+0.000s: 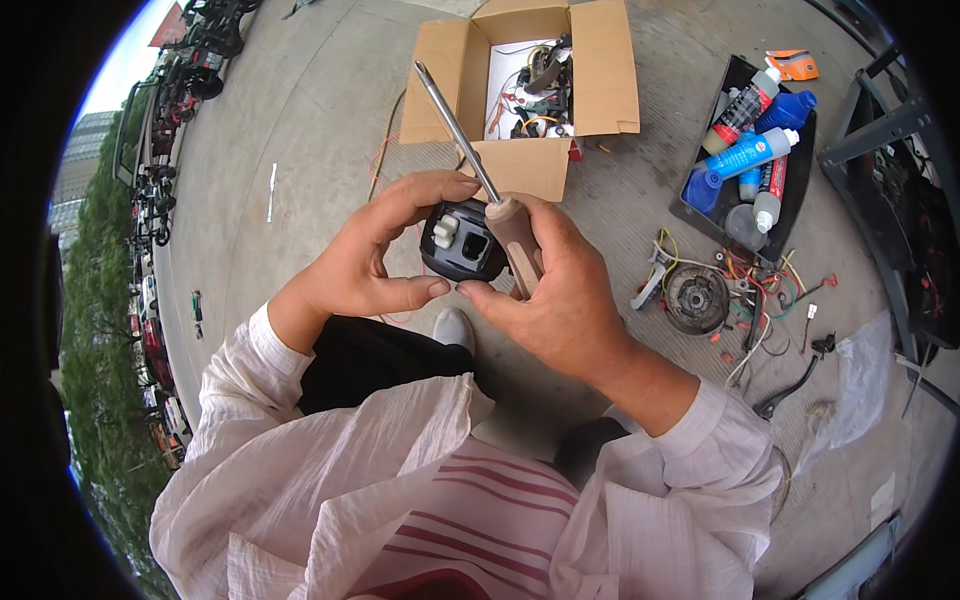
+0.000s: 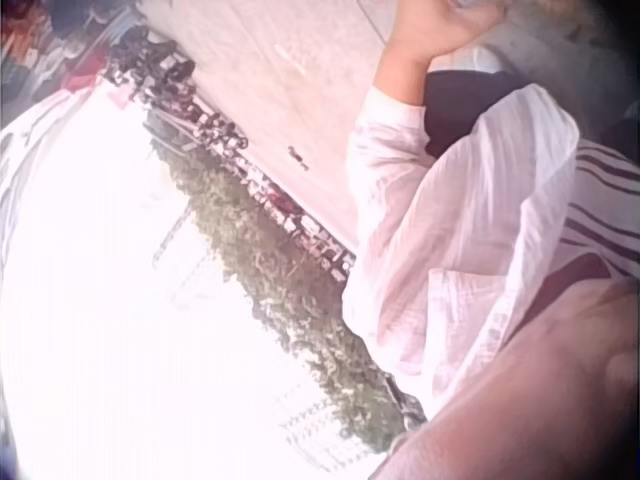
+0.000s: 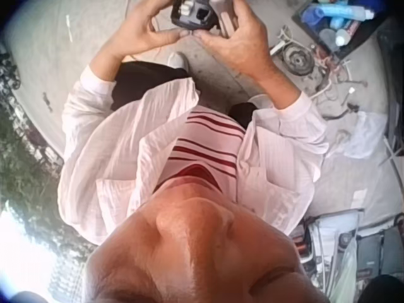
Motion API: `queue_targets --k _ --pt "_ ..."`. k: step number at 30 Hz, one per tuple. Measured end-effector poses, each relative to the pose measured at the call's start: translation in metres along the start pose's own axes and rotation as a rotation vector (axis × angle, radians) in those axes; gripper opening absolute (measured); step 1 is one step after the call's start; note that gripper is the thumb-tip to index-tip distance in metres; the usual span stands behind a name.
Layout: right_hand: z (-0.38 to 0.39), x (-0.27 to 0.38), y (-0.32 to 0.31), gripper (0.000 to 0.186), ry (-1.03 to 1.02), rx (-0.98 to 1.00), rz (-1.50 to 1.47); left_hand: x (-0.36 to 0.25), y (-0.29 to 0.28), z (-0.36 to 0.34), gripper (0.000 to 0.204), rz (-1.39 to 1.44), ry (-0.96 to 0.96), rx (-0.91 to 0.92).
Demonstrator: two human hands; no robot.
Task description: The person works on a small black electronic component with wires, using a screwdriver to adjust internal parts and pliers to manipulate the casing. The person handles the component repeatedly, turning it over and making adjustments while seated on the ground.
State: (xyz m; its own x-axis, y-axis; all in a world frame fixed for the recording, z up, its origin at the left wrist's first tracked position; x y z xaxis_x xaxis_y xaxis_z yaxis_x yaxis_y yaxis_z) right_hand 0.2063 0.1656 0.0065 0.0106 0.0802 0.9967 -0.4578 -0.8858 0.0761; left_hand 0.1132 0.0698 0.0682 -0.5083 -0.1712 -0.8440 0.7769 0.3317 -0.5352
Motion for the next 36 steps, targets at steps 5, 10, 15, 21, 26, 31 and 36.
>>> queue_targets --k 5,10,15,21,26,31,36 --pt "0.003 0.001 -0.002 0.062 -0.111 -0.079 0.099 0.027 0.007 0.002 0.046 0.336 -0.327 -0.137" --pt "0.0 0.003 -0.002 0.056 -0.014 -0.056 0.061 0.021 -0.001 0.005 0.031 -0.005 -0.16 -0.251" --pt "0.001 -0.007 0.0 0.048 0.06 0.058 0.066 0.019 0.011 0.005 0.024 -0.211 -0.137 -0.04" --pt "0.01 -0.018 0.001 0.044 0.128 0.145 0.041 0.012 0.018 0.002 0.018 -0.224 0.013 0.011" --pt "0.006 -0.004 -0.004 0.035 0.081 0.031 -0.07 0.045 0.017 0.005 0.039 0.186 -0.218 -0.061" --pt "0.002 0.01 0.008 0.03 0.113 0.151 -0.262 0.047 0.027 0.008 0.068 0.511 -0.442 -0.005" --pt "-0.009 0.013 -0.024 0.015 0.141 0.049 -0.511 0.071 0.015 0.013 0.054 1.051 -0.633 -0.121"
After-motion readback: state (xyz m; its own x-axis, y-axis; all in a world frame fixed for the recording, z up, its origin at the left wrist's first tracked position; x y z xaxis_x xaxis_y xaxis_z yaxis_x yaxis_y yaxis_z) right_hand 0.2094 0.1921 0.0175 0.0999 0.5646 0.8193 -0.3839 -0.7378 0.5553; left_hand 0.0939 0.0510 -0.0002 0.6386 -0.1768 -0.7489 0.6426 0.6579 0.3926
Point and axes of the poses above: each hand's wrist, its own z-axis away from the middle knuckle, its own y-axis out of the palm, x = y × z, the point moved 9 cm from there along -z, towards the middle knuckle, and after that the axes turned 8 degrees about -x, right-handed, at the moved point
